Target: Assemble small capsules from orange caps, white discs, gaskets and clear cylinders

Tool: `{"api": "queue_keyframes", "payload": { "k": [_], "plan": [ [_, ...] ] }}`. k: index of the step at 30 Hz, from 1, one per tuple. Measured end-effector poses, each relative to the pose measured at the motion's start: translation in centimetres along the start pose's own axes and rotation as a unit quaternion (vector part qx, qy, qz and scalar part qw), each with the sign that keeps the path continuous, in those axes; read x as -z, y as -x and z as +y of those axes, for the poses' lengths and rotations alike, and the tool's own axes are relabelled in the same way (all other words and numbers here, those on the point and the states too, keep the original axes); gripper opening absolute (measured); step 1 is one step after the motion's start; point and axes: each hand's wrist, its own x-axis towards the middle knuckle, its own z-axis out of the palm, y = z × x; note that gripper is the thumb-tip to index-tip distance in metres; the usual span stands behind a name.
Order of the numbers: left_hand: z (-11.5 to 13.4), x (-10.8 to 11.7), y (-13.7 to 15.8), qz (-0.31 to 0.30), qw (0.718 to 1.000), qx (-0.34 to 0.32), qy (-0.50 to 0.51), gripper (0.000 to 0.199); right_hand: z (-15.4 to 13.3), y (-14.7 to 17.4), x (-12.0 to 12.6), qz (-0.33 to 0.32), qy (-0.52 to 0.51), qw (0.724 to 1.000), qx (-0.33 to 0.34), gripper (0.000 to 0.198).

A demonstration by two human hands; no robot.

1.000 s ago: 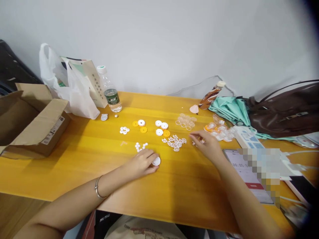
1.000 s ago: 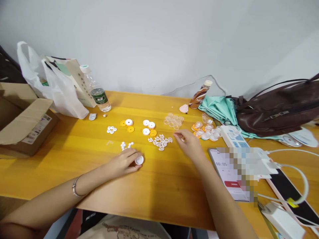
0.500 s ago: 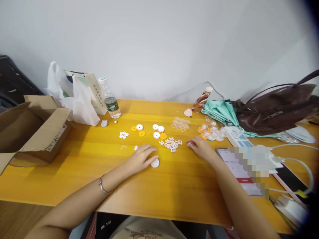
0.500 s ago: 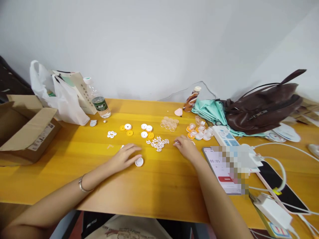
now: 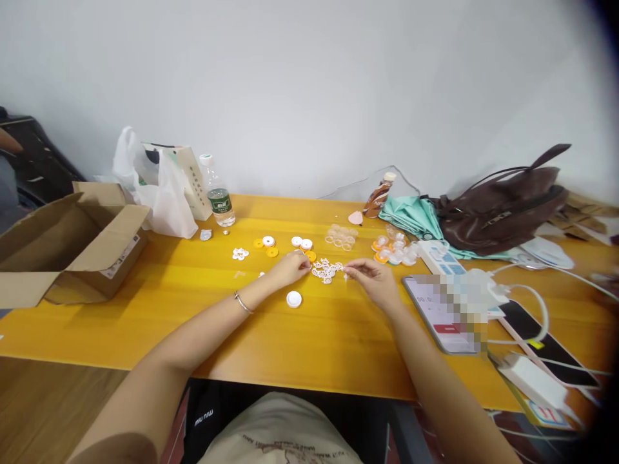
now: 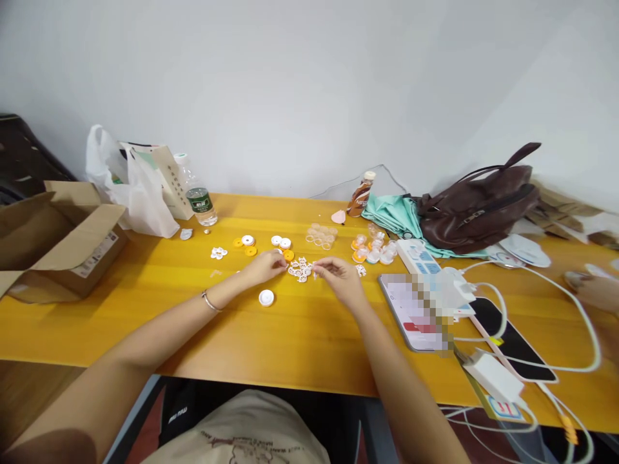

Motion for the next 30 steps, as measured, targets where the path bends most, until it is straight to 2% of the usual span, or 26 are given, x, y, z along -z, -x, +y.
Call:
{"api": "queue_keyframes", "payload": {
  "k": [4, 7, 9, 11, 13, 17, 20, 23, 27, 30],
  "plan": [
    [0.7, 1.5, 1.5, 0.054, 0.998, 0.007, 0.038, 0.009, -1.3, 2.3, -1.5, 0.022, -0.128, 0.990, -0.052, 0.024],
    [1.9, 3.1, 3.9, 0.090, 0.993, 0.015, 0.077, 0.009, -1.6, 4.2, -2.9, 0.024, -0.184, 0.979, -0.086, 0.023],
    [3.0, 3.9, 6.1, 0.098, 0.984, 0.028, 0.147, 0.010, -1.6, 5.6, -4.1, 0.015, -0.214, 0.971, -0.108, 0.023],
    [4.2, 4.3, 8.5, 0.102, 0.948, 0.058, 0.296, 0.013, -1.7, 7.1, -5.4, 0.001, -0.235, 0.964, -0.127, 0.023],
    [5.3, 4.2, 10.7, 0.112, 0.907, 0.084, 0.397, 0.016, -1.8, 8.5, -6.8, -0.006, -0.250, 0.958, -0.142, 0.022],
    [6.7, 2.9, 13.8, 0.122, 0.863, 0.102, 0.480, 0.018, -2.1, 10.2, -9.1, -0.017, -0.276, 0.947, -0.163, 0.021],
    [7.1, 1.5, 15.1, 0.141, 0.861, 0.069, 0.484, 0.027, -2.8, 10.8, -9.8, -0.036, -0.290, 0.942, -0.167, 0.022],
    [7.3, 0.6, 15.8, 0.194, 0.874, 0.004, 0.446, 0.026, -4.0, 11.3, -9.9, -0.051, -0.303, 0.938, -0.159, 0.023],
    [7.7, -0.1, 16.4, 0.265, 0.890, -0.083, 0.363, 0.013, -5.5, 12.3, -10.2, -0.063, -0.325, 0.931, -0.156, 0.020],
    [8.3, -0.6, 16.8, 0.329, 0.903, -0.102, 0.256, 0.016, -6.0, 12.9, -11.1, -0.041, -0.347, 0.923, -0.163, 0.017]
  ]
}}
